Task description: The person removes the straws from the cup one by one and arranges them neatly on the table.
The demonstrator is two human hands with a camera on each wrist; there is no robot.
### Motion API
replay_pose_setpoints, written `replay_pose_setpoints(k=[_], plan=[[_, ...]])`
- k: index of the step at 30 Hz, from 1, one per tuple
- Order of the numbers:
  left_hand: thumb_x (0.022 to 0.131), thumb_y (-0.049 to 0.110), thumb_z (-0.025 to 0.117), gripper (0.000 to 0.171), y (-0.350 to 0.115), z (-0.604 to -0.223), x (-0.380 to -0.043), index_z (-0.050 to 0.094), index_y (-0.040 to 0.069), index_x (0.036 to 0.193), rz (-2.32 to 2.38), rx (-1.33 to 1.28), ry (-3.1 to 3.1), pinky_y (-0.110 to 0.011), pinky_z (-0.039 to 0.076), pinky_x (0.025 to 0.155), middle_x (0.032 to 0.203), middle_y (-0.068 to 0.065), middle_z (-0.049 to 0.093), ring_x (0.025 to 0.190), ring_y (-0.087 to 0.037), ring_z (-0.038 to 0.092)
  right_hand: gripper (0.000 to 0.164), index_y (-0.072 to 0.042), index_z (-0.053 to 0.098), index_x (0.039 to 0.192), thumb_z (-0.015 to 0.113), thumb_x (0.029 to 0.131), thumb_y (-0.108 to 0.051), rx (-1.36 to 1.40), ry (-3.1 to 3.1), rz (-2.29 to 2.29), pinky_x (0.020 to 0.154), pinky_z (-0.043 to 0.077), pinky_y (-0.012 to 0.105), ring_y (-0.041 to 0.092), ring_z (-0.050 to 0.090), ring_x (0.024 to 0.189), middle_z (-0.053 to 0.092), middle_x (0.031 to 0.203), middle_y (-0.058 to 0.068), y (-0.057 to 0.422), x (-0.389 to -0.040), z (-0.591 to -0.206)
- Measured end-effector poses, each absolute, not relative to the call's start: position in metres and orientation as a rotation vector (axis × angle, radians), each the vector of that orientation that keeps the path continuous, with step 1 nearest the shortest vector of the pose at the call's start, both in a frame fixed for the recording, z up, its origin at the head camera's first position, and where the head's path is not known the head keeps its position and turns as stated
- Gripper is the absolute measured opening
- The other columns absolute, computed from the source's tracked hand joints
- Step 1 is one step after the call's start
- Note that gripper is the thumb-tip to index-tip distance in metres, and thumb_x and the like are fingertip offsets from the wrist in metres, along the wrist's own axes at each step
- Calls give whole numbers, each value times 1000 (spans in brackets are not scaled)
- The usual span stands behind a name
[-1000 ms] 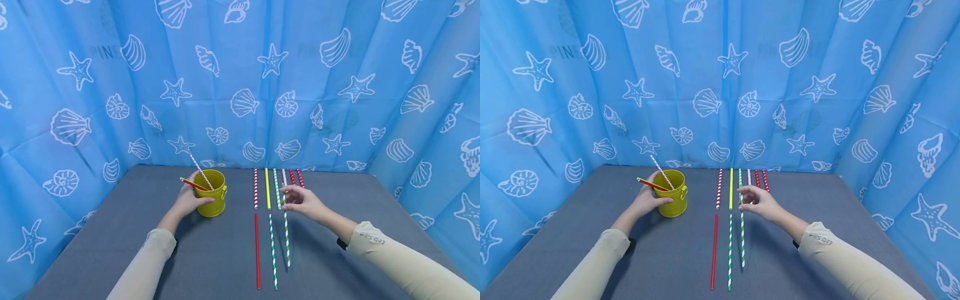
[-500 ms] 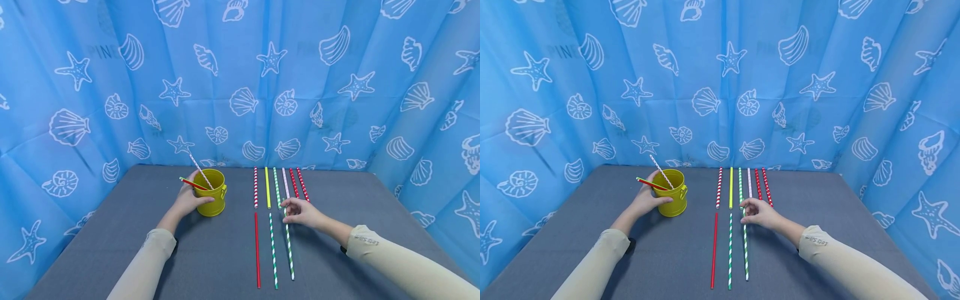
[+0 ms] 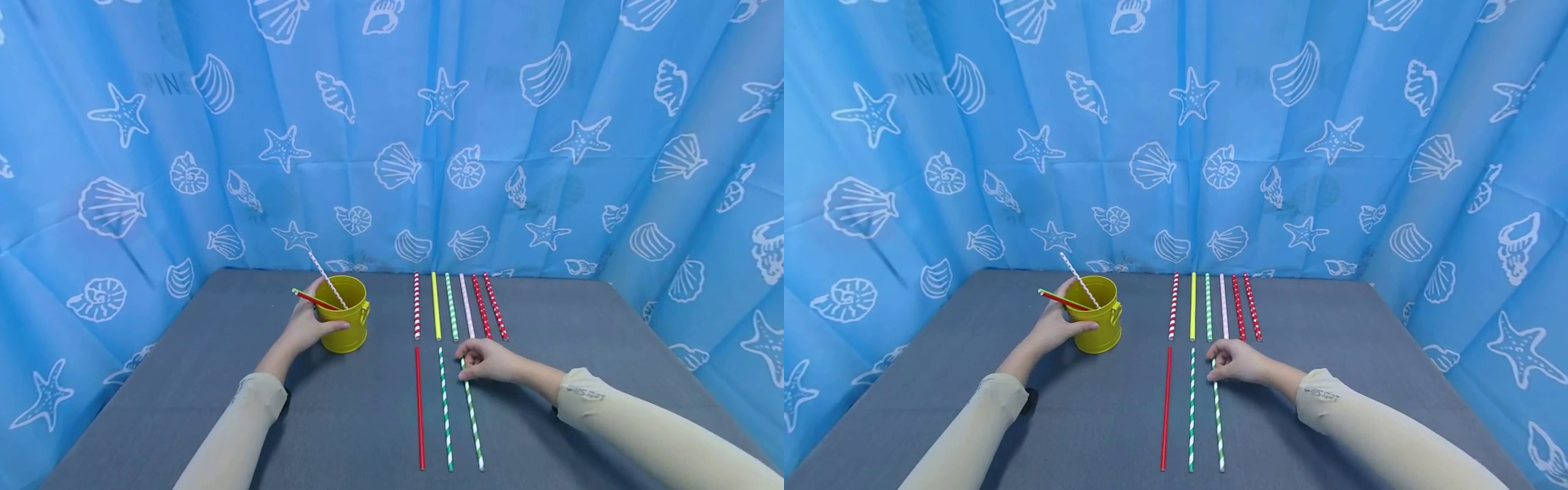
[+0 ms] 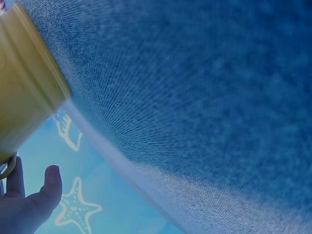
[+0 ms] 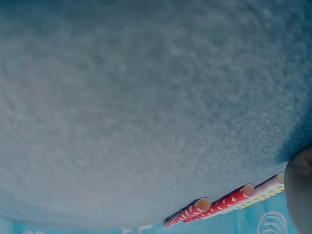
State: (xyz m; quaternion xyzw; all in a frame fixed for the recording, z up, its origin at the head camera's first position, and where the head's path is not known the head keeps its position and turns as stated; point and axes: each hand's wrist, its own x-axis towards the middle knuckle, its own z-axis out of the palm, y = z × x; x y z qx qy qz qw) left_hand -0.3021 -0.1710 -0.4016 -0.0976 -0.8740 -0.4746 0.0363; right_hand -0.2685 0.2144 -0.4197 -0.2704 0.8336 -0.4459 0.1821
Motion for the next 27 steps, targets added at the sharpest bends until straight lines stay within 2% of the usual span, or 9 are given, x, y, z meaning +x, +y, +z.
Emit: replay_pose_setpoints(k=[3, 5, 9, 13, 16, 18, 20, 27], plan=[[78, 26, 84, 103, -171, -402, -302, 17, 12, 155, -1461, -294, -2680, -58, 22, 112, 154, -20, 27, 140, -39, 26, 30, 9, 58, 108, 72, 86, -6, -815, 2379, -1189, 58, 40, 21, 6, 44, 62, 51, 73, -2, 214, -271, -421], [77, 26, 84, 103, -171, -402, -302, 17, 12, 155, -1461, -299, -2677, -58, 22, 112, 154, -20, 27, 140, -39, 26, 35, 9, 57, 115, 71, 87, -8, -830, 2386, -1154, 58, 40, 22, 7, 45, 62, 52, 73, -2, 216, -270, -420], [77, 25, 84, 104, -170, -402, -301, 16, 11, 155, -1464, -315, -2671, -58, 22, 112, 154, -20, 28, 140, -38, 27, 64, 10, 42, 139, 72, 89, -16, -883, 2358, -1048, 56, 39, 22, 7, 46, 63, 52, 74, -2, 228, -261, -413], [77, 26, 84, 104, -172, -400, -301, 16, 11, 155, -1465, -316, -2671, -58, 22, 112, 154, -20, 27, 140, -38, 26, 85, 8, 26, 148, 73, 87, -28, -964, 2369, -886, 56, 35, 24, 6, 42, 64, 46, 75, -3, 235, -246, -409], [77, 27, 84, 105, -174, -398, -301, 15, 11, 155, -1468, -315, -2671, -58, 23, 112, 154, -20, 27, 140, -38, 26, 95, 6, 25, 150, 75, 83, -40, -957, 2452, -733, 76, 47, 33, 15, 57, 93, 59, 104, 10, 232, -238, -408], [77, 26, 84, 105, -176, -398, -301, 15, 11, 155, -1468, -316, -2668, -59, 22, 111, 154, -20, 27, 140, -39, 26, 100, 4, 25, 151, 75, 81, -47, -926, 2500, -646, 93, 45, 46, 29, 52, 118, 53, 129, 21, 227, -236, -409], [77, 27, 84, 106, -176, -398, -301, 14, 10, 155, -1464, -320, -2670, -60, 22, 111, 154, -21, 25, 140, -40, 25, 103, 2, 25, 151, 75, 79, -52, -896, 2532, -572, 102, 36, 58, 41, 41, 131, 42, 143, 27, 224, -235, -409], [77, 27, 84, 105, -171, -401, -301, 15, 12, 155, -1480, -319, -2678, -59, 22, 112, 154, -20, 25, 140, -39, 25, 104, -2, 30, 151, 73, 76, -59, -843, 2612, -459, 96, 43, 55, 36, 51, 121, 52, 134, 21, 223, -231, -414]])
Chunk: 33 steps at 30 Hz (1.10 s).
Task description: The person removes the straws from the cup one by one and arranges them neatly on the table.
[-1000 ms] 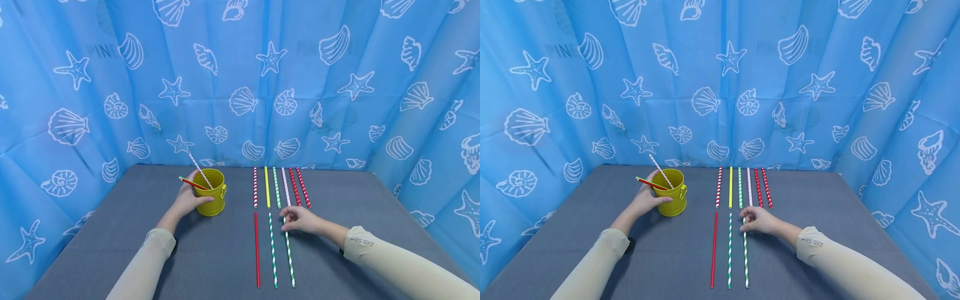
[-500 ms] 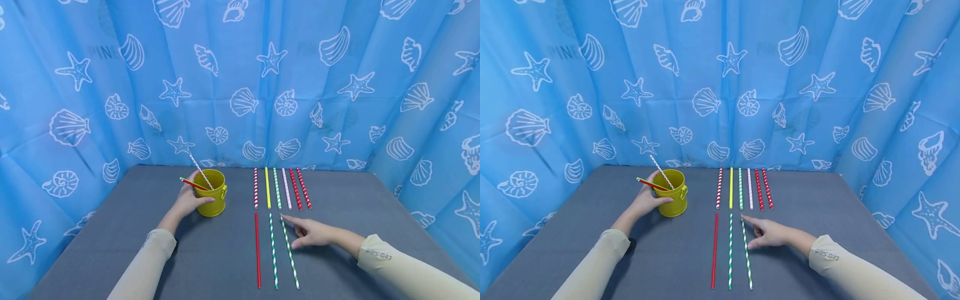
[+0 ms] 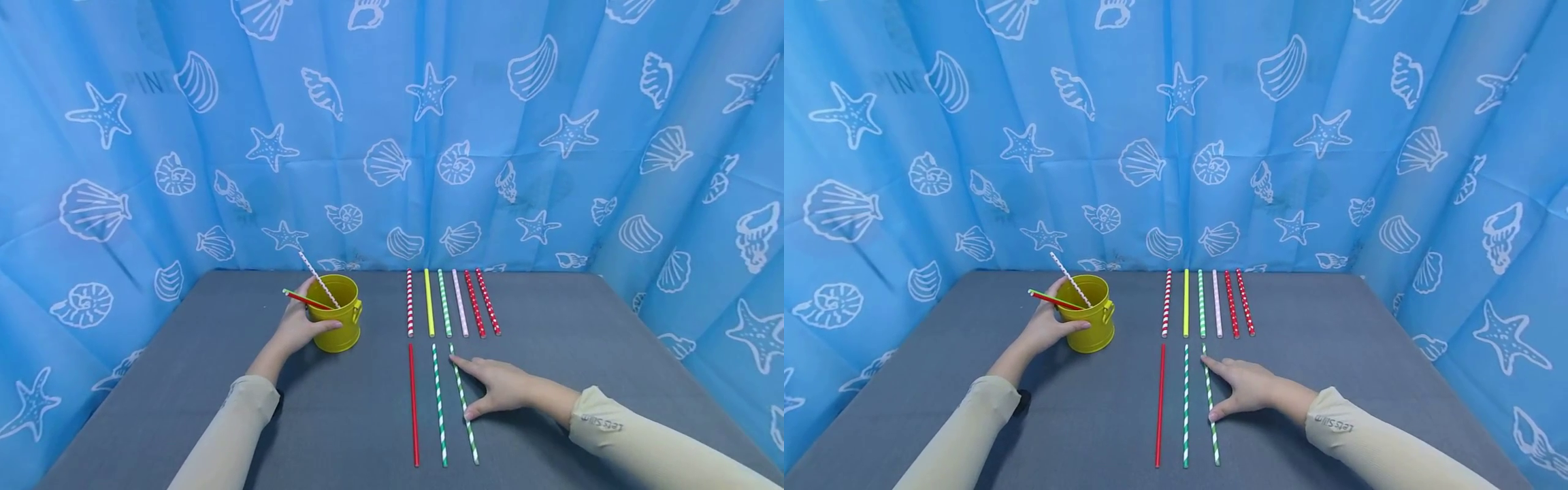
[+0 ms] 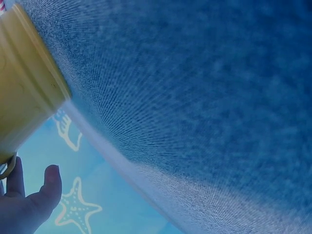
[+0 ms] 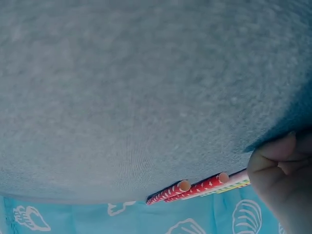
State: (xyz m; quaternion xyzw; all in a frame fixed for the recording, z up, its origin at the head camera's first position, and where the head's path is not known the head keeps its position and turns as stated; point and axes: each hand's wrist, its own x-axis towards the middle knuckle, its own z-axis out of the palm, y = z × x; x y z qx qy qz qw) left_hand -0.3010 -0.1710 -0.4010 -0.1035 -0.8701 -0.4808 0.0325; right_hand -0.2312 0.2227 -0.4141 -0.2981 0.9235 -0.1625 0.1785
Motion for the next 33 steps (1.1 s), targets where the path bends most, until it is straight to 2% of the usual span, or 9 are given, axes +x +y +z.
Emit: replay_pose_setpoints(k=[12, 18, 20, 22, 24, 25, 29, 33], plan=[[77, 30, 84, 106, -178, -396, -299, 15, 12, 155, -1474, -270, -2678, -61, 22, 111, 155, -20, 23, 140, -40, 25, 102, -5, 34, 150, 75, 75, -60, -823, 2657, -438, 95, 43, 57, 37, 52, 120, 52, 133, 22, 212, -233, -409], [77, 29, 84, 104, -179, -398, -301, 16, 11, 155, -1460, -281, -2666, -60, 23, 110, 155, -21, 24, 139, -41, 26, 101, -6, 28, 153, 73, 78, -57, -788, 2595, -536, 99, 41, 56, 34, 50, 124, 48, 140, 21, 214, -238, -406], [78, 28, 83, 104, -179, -399, -302, 16, 10, 155, -1453, -293, -2663, -60, 23, 111, 154, -22, 25, 139, -41, 26, 99, -6, 26, 153, 73, 80, -53, -775, 2567, -583, 86, 49, 47, 28, 59, 106, 60, 123, 19, 215, -241, -404], [78, 27, 83, 104, -179, -401, -302, 16, 10, 155, -1453, -299, -2662, -59, 23, 111, 155, -22, 24, 140, -41, 25, 97, -5, 25, 153, 74, 82, -48, -783, 2543, -643, 68, 48, 35, 18, 59, 81, 64, 96, 10, 215, -244, -400], [78, 27, 83, 103, -178, -403, -303, 16, 10, 155, -1450, -301, -2659, -59, 23, 111, 155, -22, 24, 140, -40, 25, 92, -3, 27, 152, 75, 84, -42, -823, 2528, -716, 54, 37, 27, 11, 47, 61, 55, 72, 1, 213, -247, -394], [78, 26, 83, 103, -177, -403, -303, 17, 11, 155, -1452, -297, -2657, -58, 23, 112, 155, -21, 25, 140, -39, 26, 89, -1, 28, 151, 75, 84, -38, -853, 2522, -760, 51, 33, 26, 11, 43, 56, 49, 66, -2, 212, -248, -391], [78, 26, 83, 103, -174, -405, -303, 17, 10, 154, -1450, -313, -2658, -58, 24, 111, 153, -21, 29, 139, -39, 29, 73, 3, 38, 145, 73, 88, -25, -991, 2523, -945, 55, 41, 26, 10, 48, 62, 53, 72, -4, 198, -256, -379], [77, 27, 84, 103, -171, -406, -303, 18, 11, 154, -1454, -323, -2654, -58, 25, 111, 152, -20, 31, 138, -39, 30, 58, 1, 48, 139, 70, 90, -20, -1133, 2549, -1099, 67, 49, 31, 14, 54, 77, 58, 88, -2, 175, -262, -371]])
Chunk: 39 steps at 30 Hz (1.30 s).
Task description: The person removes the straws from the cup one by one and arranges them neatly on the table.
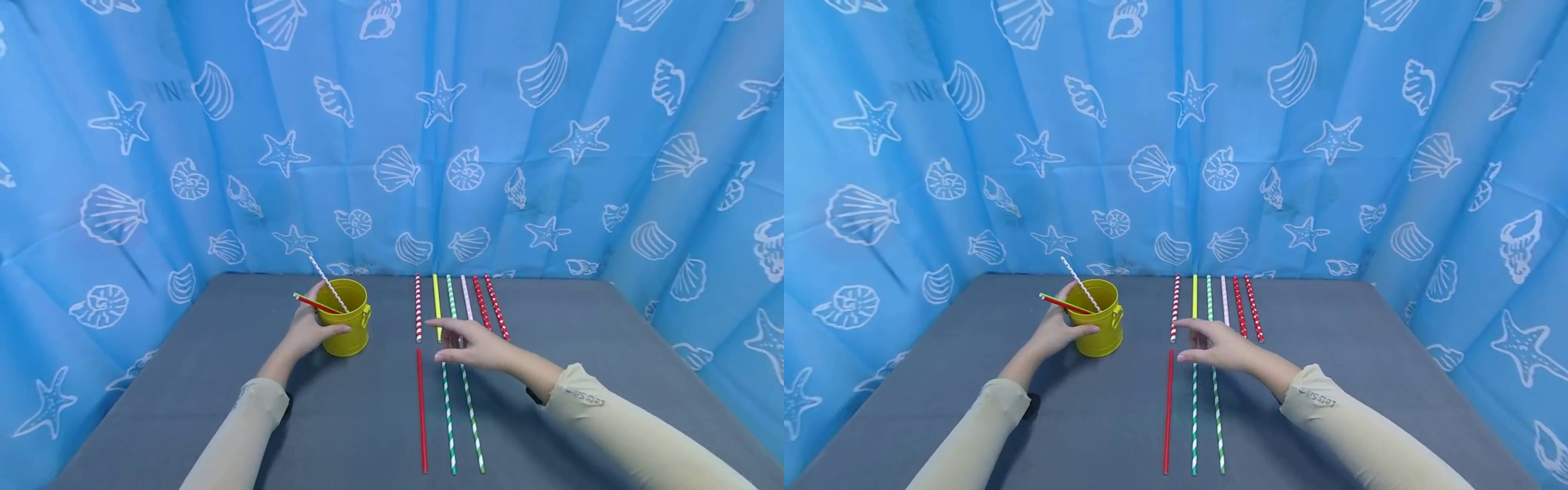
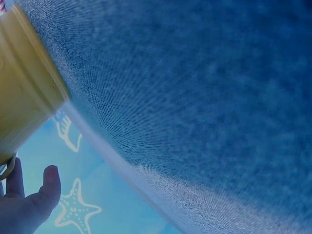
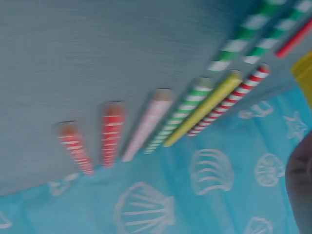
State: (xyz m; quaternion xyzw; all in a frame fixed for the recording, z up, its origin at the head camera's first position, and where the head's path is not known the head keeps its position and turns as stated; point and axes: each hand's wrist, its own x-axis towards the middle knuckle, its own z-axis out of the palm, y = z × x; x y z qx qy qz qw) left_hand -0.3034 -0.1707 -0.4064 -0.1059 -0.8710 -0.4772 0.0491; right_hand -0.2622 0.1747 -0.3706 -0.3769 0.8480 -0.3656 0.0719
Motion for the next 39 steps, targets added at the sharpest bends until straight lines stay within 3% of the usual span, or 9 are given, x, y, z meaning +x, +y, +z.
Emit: replay_pose_setpoints(k=[8, 16, 24, 28, 33, 39], plan=[[76, 25, 85, 102, -169, -407, -304, 21, 11, 153, -1452, -301, -2631, -57, 26, 111, 149, -20, 36, 136, -38, 34, 44, 0, 57, 130, 69, 89, -9, -1454, 2559, -1314, 89, 50, 37, 24, 59, 105, 66, 111, 9, 108, -278, -358], [77, 25, 84, 98, -169, -408, -303, 22, 11, 153, -1423, -302, -2647, -59, 30, 108, 150, -19, 36, 135, -39, 35, 42, 4, 55, 131, 66, 92, -7, -1540, 2431, -1387, 94, 47, 48, 34, 58, 109, 65, 115, 20, 45, -292, -348], [81, 20, 81, 93, -171, -406, -304, 23, 10, 153, -1407, -301, -2651, -58, 32, 107, 153, -20, 30, 138, -41, 31, 45, 5, 52, 134, 65, 92, -6, -1517, 2443, -1295, 101, 44, 45, 33, 55, 115, 61, 122, 17, 9, -305, -345], [81, 17, 80, 88, -170, -407, -303, 28, 8, 152, -1413, -301, -2629, -55, 38, 103, 150, -22, 35, 133, -40, 38, 46, 3, 50, 136, 65, 92, -5, -1491, 2438, -1286, 97, 46, 45, 30, 56, 110, 60, 119, 15, 2, -309, -347], [81, 17, 80, 85, -169, -406, -302, 31, 6, 150, -1395, -293, -2643, -52, 44, 99, 146, -23, 38, 126, -39, 46, 46, 0, 50, 137, 64, 93, -7, -1445, 2430, -1270, 88, 50, 36, 25, 57, 102, 61, 113, 12, -4, -313, -348], [84, 20, 77, 84, -169, -404, -302, 30, 2, 150, -1284, -347, -2692, -55, 40, 102, 151, -23, 31, 133, -41, 34, 44, 1, 52, 134, 65, 92, -6, -1435, 2423, -1274, 82, 49, 25, 20, 56, 94, 61, 106, 10, -8, -318, -351]])
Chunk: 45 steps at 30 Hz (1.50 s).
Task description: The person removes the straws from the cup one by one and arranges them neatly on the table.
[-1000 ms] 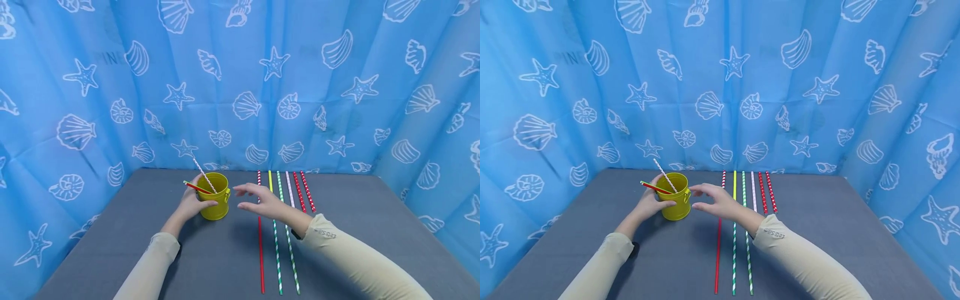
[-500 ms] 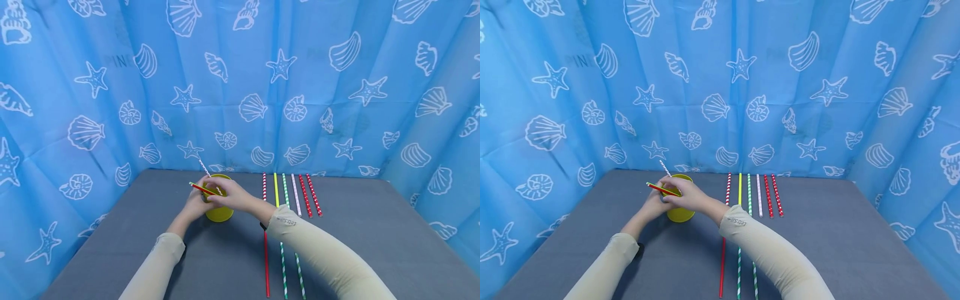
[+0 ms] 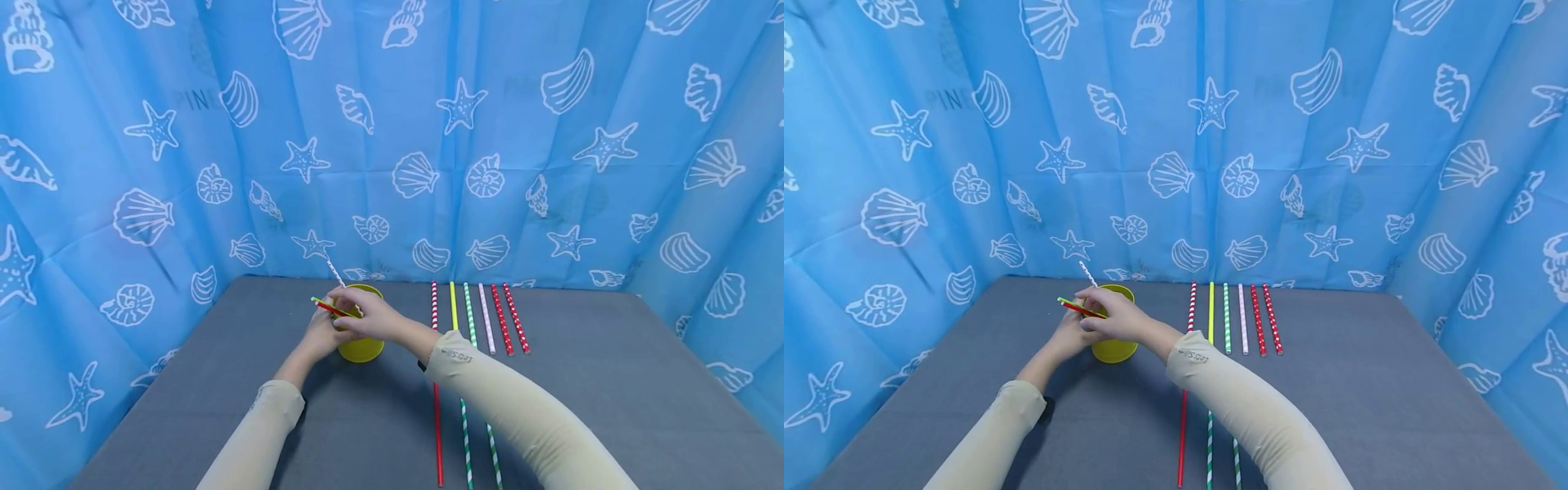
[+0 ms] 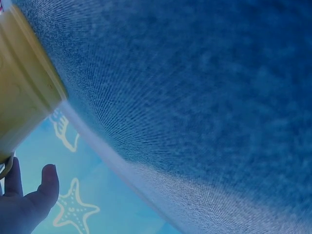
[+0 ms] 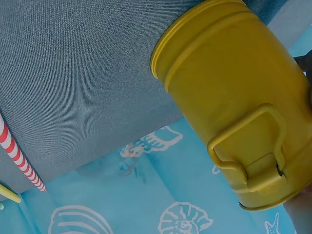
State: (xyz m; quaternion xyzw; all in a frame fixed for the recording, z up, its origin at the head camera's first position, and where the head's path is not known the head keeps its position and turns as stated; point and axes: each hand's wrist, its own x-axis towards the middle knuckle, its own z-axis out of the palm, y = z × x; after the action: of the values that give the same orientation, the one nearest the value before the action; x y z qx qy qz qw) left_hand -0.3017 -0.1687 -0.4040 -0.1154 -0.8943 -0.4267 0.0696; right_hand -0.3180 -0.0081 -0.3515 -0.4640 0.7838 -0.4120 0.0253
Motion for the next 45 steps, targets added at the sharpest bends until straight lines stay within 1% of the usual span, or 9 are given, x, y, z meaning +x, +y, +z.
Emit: replay_pose_setpoints(k=[5, 12, 17, 22, 24, 31, 36, 41, 45], plan=[[82, 19, 79, 84, -167, -405, -304, 32, 4, 150, -1325, -396, -2660, -55, 39, 104, 151, -19, 33, 133, -38, 35, 37, -1, 57, 127, 66, 91, -2, -1439, 2412, -1310, 79, 49, 24, 16, 54, 86, 60, 98, 9, -9, -321, -353], [78, 20, 83, 96, -165, -404, -303, 24, 6, 153, -1362, -353, -2666, -63, 24, 109, 157, -17, 23, 141, -42, 22, 28, -2, 63, 116, 68, 88, 1, -1416, 2463, -1340, 72, 47, 25, 14, 51, 79, 55, 85, 3, -4, -320, -354], [77, 22, 84, 102, -164, -404, -302, 18, 8, 154, -1376, -328, -2670, -61, 28, 108, 154, -20, 29, 139, -42, 27, 17, -2, 68, 106, 69, 89, -2, -1393, 2532, -1380, 75, 48, 25, 13, 54, 82, 62, 88, 3, 4, -316, -354], [76, 21, 85, 100, -163, -404, -300, 22, 11, 153, -1467, -347, -2620, -57, 32, 107, 148, -16, 39, 133, -36, 38, 17, 0, 63, 103, 70, 88, -2, -1365, 2544, -1617, 81, 52, 38, 22, 60, 87, 65, 91, 9, 14, -313, -352], [76, 20, 84, 98, -162, -404, -300, 23, 13, 153, -1486, -351, -2607, -56, 32, 108, 146, -15, 42, 132, -34, 40, 17, -1, 58, 98, 71, 86, 0, -1384, 2541, -1762, 80, 53, 39, 24, 62, 86, 64, 91, 11, 18, -314, -351], [76, 19, 85, 100, -163, -405, -299, 22, 10, 153, -1483, -324, -2603, -58, 25, 110, 148, -17, 39, 135, -35, 36, 22, -3, 49, 82, 67, 86, 7, -1475, 2506, -2207, 76, 54, 24, 21, 61, 80, 60, 90, 15, 28, -314, -343], [76, 21, 85, 101, -164, -404, -298, 22, 11, 153, -1501, -301, -2609, -59, 25, 111, 150, -17, 36, 136, -36, 34, 9, 7, 57, 90, 64, 87, 11, -1465, 2454, -2388, 76, 52, 22, 22, 60, 80, 60, 91, 22, 35, -309, -327], [76, 24, 85, 102, -166, -403, -300, 21, 12, 154, -1500, -297, -2622, -59, 23, 111, 152, -17, 32, 138, -36, 31, 14, 13, 59, 100, 61, 86, 15, -1423, 2423, -2563, 74, 52, 19, 9, 60, 80, 61, 92, 24, 47, -307, -310], [76, 26, 85, 104, -169, -403, -301, 19, 11, 154, -1493, -316, -2643, -59, 23, 111, 154, -18, 27, 140, -37, 27, 16, 15, 59, 102, 61, 86, 16, -1390, 2442, -2647, 71, 52, 19, 7, 60, 79, 62, 91, 24, 59, -308, -298]])
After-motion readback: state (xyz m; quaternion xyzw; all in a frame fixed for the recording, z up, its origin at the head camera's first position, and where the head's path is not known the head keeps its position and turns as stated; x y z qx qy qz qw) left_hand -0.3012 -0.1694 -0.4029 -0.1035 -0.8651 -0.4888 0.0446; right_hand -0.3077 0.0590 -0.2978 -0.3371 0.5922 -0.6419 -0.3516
